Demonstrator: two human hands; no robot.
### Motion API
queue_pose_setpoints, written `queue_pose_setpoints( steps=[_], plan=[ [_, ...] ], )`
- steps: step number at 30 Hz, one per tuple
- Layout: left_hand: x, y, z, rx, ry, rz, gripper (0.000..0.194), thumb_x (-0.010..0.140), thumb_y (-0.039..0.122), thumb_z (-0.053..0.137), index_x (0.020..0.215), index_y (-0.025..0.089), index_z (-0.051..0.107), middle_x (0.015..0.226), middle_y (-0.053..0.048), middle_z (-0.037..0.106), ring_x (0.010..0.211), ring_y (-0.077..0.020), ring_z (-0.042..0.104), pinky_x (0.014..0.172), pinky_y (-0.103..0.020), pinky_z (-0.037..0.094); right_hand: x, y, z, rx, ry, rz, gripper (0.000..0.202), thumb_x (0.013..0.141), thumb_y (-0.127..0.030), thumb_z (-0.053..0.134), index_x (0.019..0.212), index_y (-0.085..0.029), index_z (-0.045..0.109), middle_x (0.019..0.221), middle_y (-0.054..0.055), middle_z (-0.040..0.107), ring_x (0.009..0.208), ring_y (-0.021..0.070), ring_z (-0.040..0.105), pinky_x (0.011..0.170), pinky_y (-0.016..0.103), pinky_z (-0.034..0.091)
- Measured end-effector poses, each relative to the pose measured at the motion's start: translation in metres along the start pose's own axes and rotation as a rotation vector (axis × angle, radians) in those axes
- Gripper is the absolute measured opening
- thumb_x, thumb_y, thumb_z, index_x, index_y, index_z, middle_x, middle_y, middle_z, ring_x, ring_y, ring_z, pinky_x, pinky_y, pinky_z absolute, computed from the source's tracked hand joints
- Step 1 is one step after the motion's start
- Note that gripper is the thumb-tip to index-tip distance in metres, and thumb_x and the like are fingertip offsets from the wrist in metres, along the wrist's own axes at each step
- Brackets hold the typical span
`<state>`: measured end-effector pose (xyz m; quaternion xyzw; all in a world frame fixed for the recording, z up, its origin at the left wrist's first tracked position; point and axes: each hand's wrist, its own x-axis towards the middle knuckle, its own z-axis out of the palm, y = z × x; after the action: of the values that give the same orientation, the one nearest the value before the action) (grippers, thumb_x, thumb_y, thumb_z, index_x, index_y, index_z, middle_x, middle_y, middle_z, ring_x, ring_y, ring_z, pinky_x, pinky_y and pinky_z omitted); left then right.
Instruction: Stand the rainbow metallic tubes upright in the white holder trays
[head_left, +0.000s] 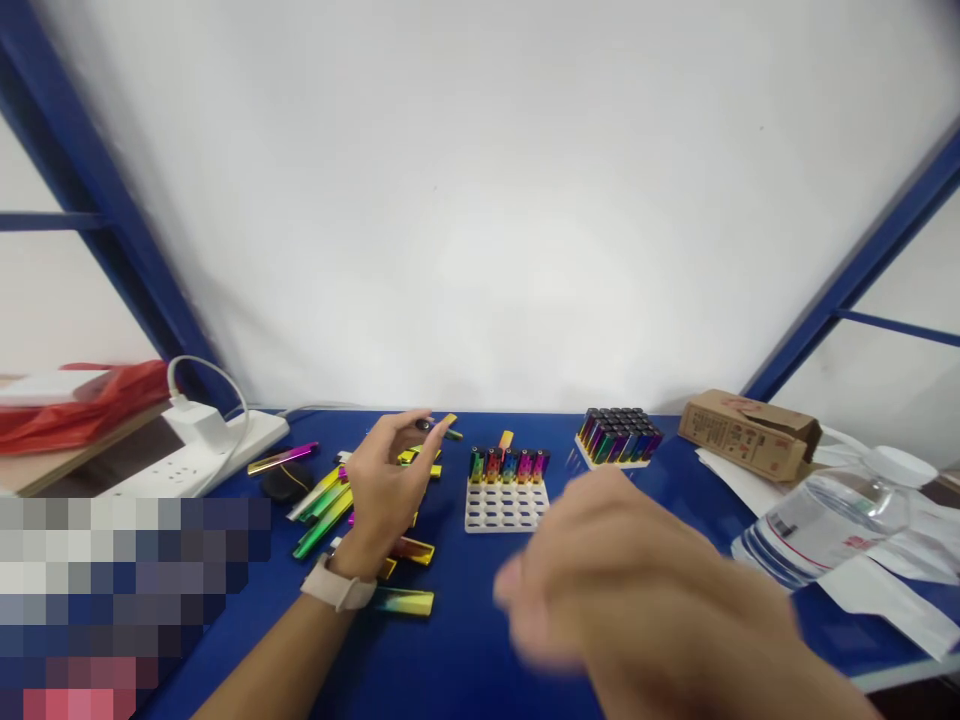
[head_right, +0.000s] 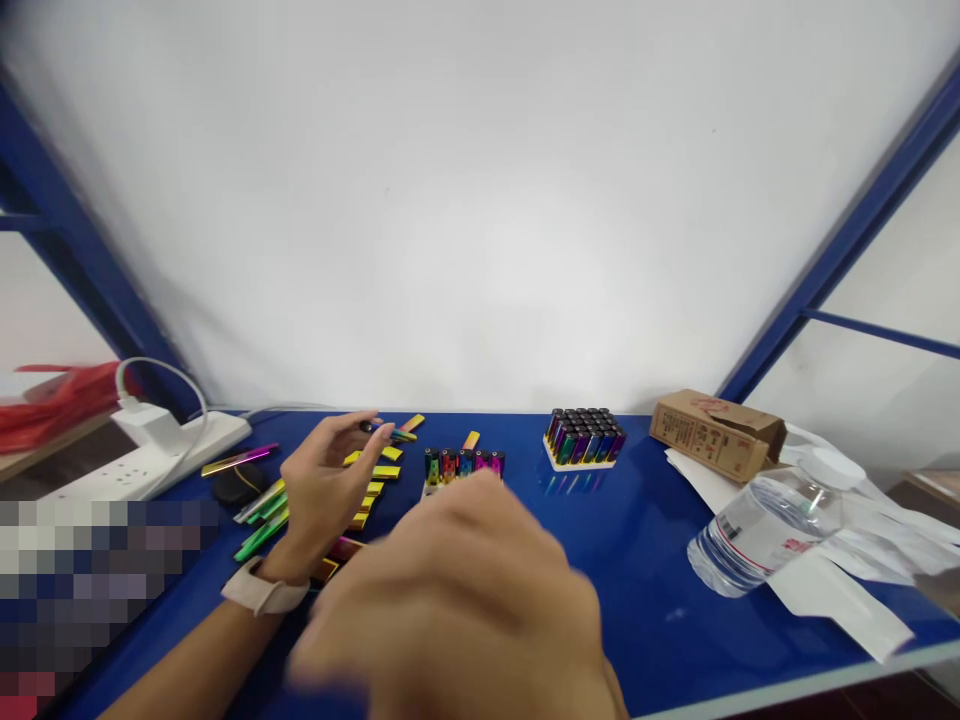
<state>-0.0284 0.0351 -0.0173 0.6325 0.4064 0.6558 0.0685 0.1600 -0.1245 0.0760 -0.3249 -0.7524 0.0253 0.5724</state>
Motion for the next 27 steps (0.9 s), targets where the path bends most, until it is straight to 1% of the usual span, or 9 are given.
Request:
queue_pose_setpoints(
  steps=[2, 4, 8, 10, 13, 16, 20, 23, 27],
  plan=[
    [0.001, 0.007, 0.000, -0.149, 0.023, -0.122, 0.031, 0.082, 0.035, 0.078, 0.105, 0.018, 0.067, 0.081, -0.002, 0.073, 0.070, -0.0170, 0.074, 0.067, -0.028, 0.061, 0.014, 0.017, 0.011, -0.043, -0.037, 0.054, 0.022, 0.096, -0.012, 0.051, 0.100, -0.026, 0.067, 0.086, 0.002, 0.072, 0.079, 0.0199, 0.068, 0.074, 0.036, 0.056],
    [0.001, 0.014, 0.001, -0.241, -0.004, -0.200, 0.031, 0.079, 0.036, 0.080, 0.099, 0.018, 0.066, 0.073, 0.001, 0.070, 0.063, -0.0158, 0.072, 0.060, -0.026, 0.059, 0.014, 0.038, 0.020, -0.125, -0.147, 0.138, 0.018, 0.096, -0.014, 0.052, 0.104, -0.022, 0.065, 0.092, 0.003, 0.071, 0.085, 0.0190, 0.066, 0.081, 0.036, 0.053],
    [-0.004, 0.020, 0.004, -0.310, -0.202, -0.226, 0.028, 0.074, 0.032, 0.084, 0.090, 0.019, 0.066, 0.066, 0.003, 0.067, 0.056, -0.0118, 0.065, 0.053, -0.022, 0.054, -0.003, 0.069, 0.037, -0.143, -0.305, 0.296, 0.017, 0.096, -0.025, 0.057, 0.112, -0.021, 0.061, 0.109, 0.008, 0.067, 0.104, 0.0230, 0.062, 0.093, 0.039, 0.048],
    [-0.008, 0.020, 0.005, -0.330, -0.303, -0.232, 0.027, 0.073, 0.032, 0.085, 0.087, 0.019, 0.065, 0.061, 0.005, 0.064, 0.052, -0.0099, 0.060, 0.048, -0.020, 0.049, -0.010, 0.077, 0.045, -0.137, -0.393, 0.404, 0.017, 0.095, -0.028, 0.060, 0.111, -0.021, 0.060, 0.105, 0.007, 0.067, 0.100, 0.0233, 0.062, 0.086, 0.037, 0.049],
    [-0.013, 0.018, 0.006, -0.360, -0.405, -0.272, 0.029, 0.072, 0.033, 0.085, 0.084, 0.019, 0.062, 0.060, 0.005, 0.063, 0.050, -0.0093, 0.057, 0.046, -0.020, 0.046, -0.013, 0.085, 0.052, -0.015, -0.441, 0.570, 0.018, 0.094, -0.028, 0.060, 0.111, -0.022, 0.058, 0.087, 0.001, 0.065, 0.078, 0.0175, 0.060, 0.067, 0.029, 0.045],
    [-0.012, 0.018, 0.005, -0.369, -0.516, -0.282, 0.031, 0.076, 0.037, 0.083, 0.085, 0.020, 0.059, 0.066, 0.003, 0.064, 0.057, -0.0107, 0.060, 0.054, -0.023, 0.050, -0.015, 0.095, 0.050, 0.026, -0.469, 0.581, 0.010, 0.096, -0.030, 0.057, 0.093, -0.022, 0.059, 0.074, -0.003, 0.058, 0.066, 0.0136, 0.052, 0.060, 0.026, 0.037],
    [-0.006, 0.011, 0.000, -0.261, -0.618, -0.223, 0.032, 0.085, 0.043, 0.072, 0.099, 0.022, 0.052, 0.083, 0.001, 0.062, 0.071, -0.0138, 0.062, 0.065, -0.028, 0.055, -0.021, 0.114, 0.042, 0.044, -0.448, 0.646, 0.026, 0.097, -0.033, 0.053, 0.076, -0.021, 0.046, 0.065, -0.005, 0.048, 0.059, 0.0118, 0.046, 0.055, 0.026, 0.031],
    [-0.004, 0.001, -0.004, -0.089, -0.703, -0.168, 0.059, 0.074, 0.050, 0.080, 0.115, 0.022, 0.050, 0.101, -0.004, 0.062, 0.088, -0.0192, 0.064, 0.081, -0.037, 0.056, -0.028, 0.131, 0.039, 0.174, -0.472, 0.764, 0.024, 0.096, -0.039, 0.055, 0.082, -0.022, 0.046, 0.067, -0.005, 0.050, 0.060, 0.0132, 0.052, 0.055, 0.025, 0.035],
    [-0.008, -0.009, -0.007, 0.051, -0.912, -0.188, 0.108, 0.060, 0.058, 0.086, 0.148, 0.024, 0.034, 0.127, -0.014, 0.059, 0.116, -0.0319, 0.061, 0.097, -0.049, 0.052, -0.033, 0.147, 0.041, 0.344, -0.555, 0.798, 0.029, 0.096, -0.045, 0.055, 0.083, -0.022, 0.044, 0.069, -0.003, 0.058, 0.059, 0.0139, 0.057, 0.056, 0.027, 0.044]
  ],
)
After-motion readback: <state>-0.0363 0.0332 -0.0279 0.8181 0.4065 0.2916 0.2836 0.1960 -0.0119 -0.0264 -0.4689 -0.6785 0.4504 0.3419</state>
